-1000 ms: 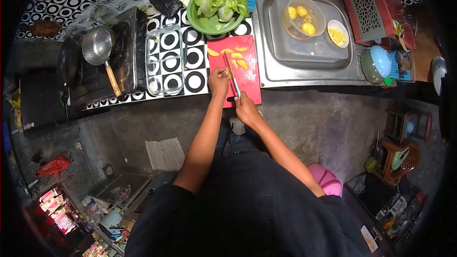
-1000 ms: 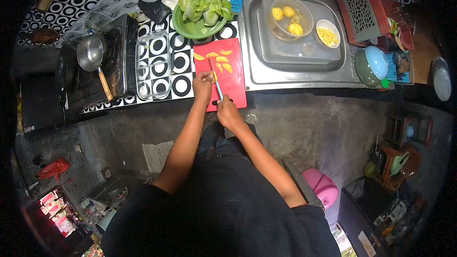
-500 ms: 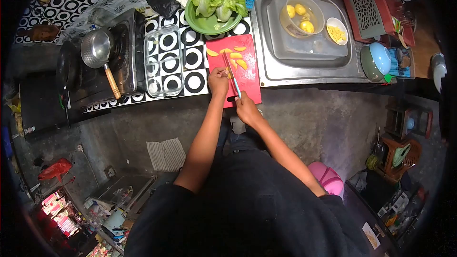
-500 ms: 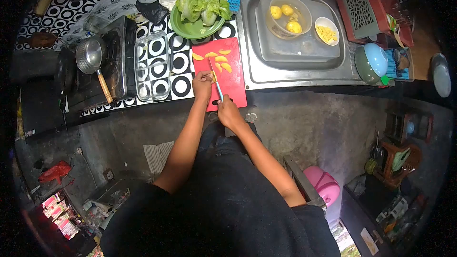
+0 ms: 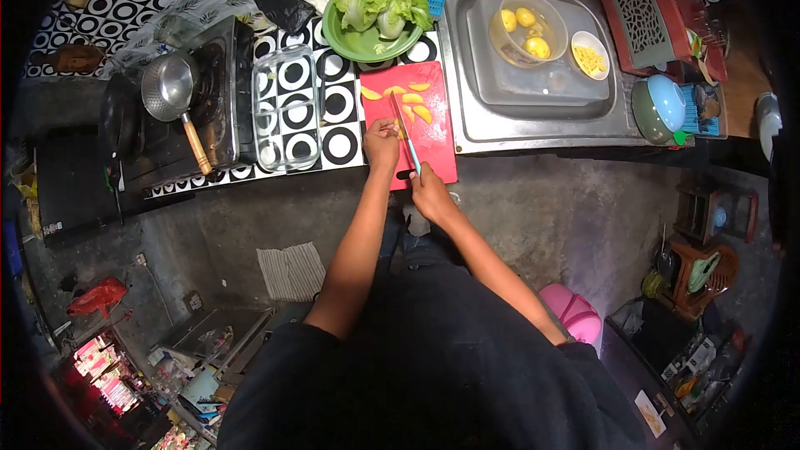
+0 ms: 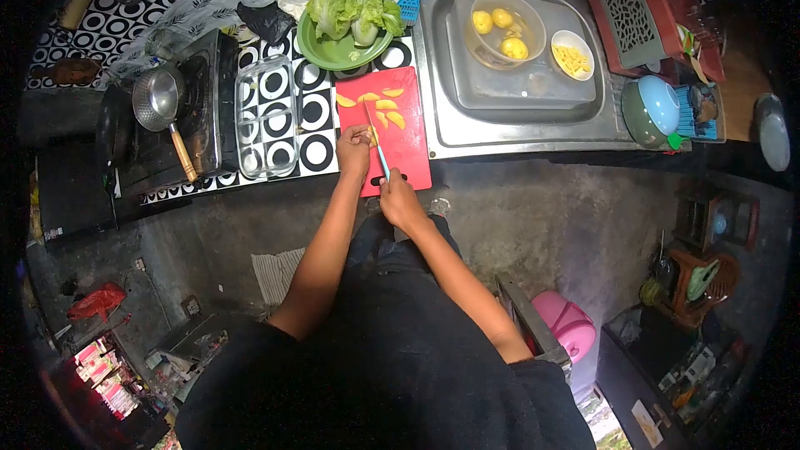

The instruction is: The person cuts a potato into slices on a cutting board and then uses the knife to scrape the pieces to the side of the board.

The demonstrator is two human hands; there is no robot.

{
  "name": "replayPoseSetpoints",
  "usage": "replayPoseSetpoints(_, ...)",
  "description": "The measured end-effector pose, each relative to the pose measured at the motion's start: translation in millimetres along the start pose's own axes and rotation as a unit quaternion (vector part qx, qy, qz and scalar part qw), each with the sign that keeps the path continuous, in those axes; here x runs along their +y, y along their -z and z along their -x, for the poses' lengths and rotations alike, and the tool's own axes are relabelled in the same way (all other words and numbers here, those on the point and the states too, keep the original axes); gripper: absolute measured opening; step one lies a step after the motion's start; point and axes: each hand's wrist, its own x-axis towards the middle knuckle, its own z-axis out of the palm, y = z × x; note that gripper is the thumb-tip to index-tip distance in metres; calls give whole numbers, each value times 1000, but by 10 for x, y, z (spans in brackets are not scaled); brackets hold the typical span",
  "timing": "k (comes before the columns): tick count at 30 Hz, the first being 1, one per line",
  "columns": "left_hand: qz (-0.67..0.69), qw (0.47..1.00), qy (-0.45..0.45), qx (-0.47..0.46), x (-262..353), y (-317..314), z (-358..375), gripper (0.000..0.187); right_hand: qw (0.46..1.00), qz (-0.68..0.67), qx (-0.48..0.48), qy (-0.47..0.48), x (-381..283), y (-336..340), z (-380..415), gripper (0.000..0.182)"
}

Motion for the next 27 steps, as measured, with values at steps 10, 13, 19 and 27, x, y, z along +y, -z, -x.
replayPoseSetpoints(10, -7, 1000, -3, -2, -12, 1, -1, 15, 1000, -9, 11, 13, 19, -42, -11, 26)
replayPoseSetpoints(13, -30, 999, -13, -1, -18, 13, 1, 15, 999, 2, 28, 35, 41, -79, -115, 26)
replayPoseSetpoints(19, -27, 1000, -10, 0, -6, 2, -4, 15, 1000, -7, 17, 11, 49, -89, -9, 27)
replayPoseSetpoints(27, -32, 999, 0, -5, 21, 8, 10, 14, 1000, -3, 11, 6, 17, -98, -30, 28)
